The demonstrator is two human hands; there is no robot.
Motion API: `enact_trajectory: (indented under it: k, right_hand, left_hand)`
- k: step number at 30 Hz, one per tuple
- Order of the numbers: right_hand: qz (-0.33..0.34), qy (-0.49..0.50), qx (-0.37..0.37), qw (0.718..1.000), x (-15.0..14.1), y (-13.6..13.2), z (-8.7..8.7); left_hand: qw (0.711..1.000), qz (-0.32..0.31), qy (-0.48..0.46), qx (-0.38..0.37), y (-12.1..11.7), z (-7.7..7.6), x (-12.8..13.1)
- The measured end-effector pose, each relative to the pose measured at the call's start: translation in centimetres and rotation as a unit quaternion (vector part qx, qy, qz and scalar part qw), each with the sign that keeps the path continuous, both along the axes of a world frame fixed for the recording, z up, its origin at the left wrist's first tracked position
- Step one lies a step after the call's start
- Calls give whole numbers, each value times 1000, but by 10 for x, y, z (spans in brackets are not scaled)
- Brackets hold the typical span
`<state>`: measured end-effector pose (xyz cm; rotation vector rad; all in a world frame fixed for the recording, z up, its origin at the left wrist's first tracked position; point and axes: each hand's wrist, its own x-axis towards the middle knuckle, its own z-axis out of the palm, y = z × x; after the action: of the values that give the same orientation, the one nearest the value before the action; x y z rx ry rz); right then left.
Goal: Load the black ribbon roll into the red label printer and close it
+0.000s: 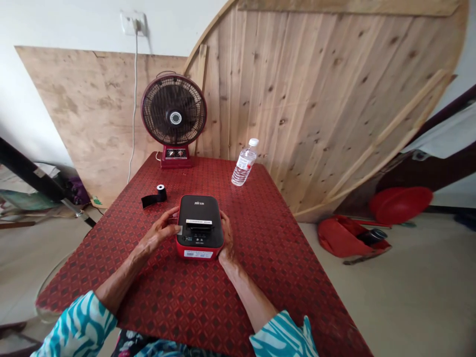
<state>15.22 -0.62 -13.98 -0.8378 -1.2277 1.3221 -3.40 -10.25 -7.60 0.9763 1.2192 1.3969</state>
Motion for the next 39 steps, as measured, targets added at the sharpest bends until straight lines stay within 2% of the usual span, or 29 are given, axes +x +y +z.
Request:
enact_trajectory:
  k: [11,18,24,27,29,31,33,35,37,39]
  right_hand:
    - [-16,-12,10,1000,0,0,0]
    - [-16,-15,14,1000,1,-5,6]
    - [-12,-30,21,999,1,-7,16]
    - [-14,-26,14,999,1,-6,16]
    - [-12,-27,19,999,1,-6,15]
    - [-13,-29,28,999,0,-5,12]
    - [-17,-24,30,999,-2,-4,11]
    - [-18,-12,28,999,-3,-3,10]
    - [-18,-3,31,999,-4,-2,10]
    - [-21,0,33,999,-4,-2,12]
  left_hand:
    - [1000,-2,15,0,-2,3,4]
    - [993,43,111,21,-5,7,11]
    - [999,25,18,9,0,-2,7]
    - [1000,4,27,10,0,-5,2]
    - [999,-1,50,2,0,0,-1]
    - [994,17,106,4,1,11,-2]
    - [976,47,210,43,6,27,0]
    - [939,41,328,97,18,44,6]
    - [894,-31,433,110,37,55,14]
    - [843,-114,521,68,60,59,22]
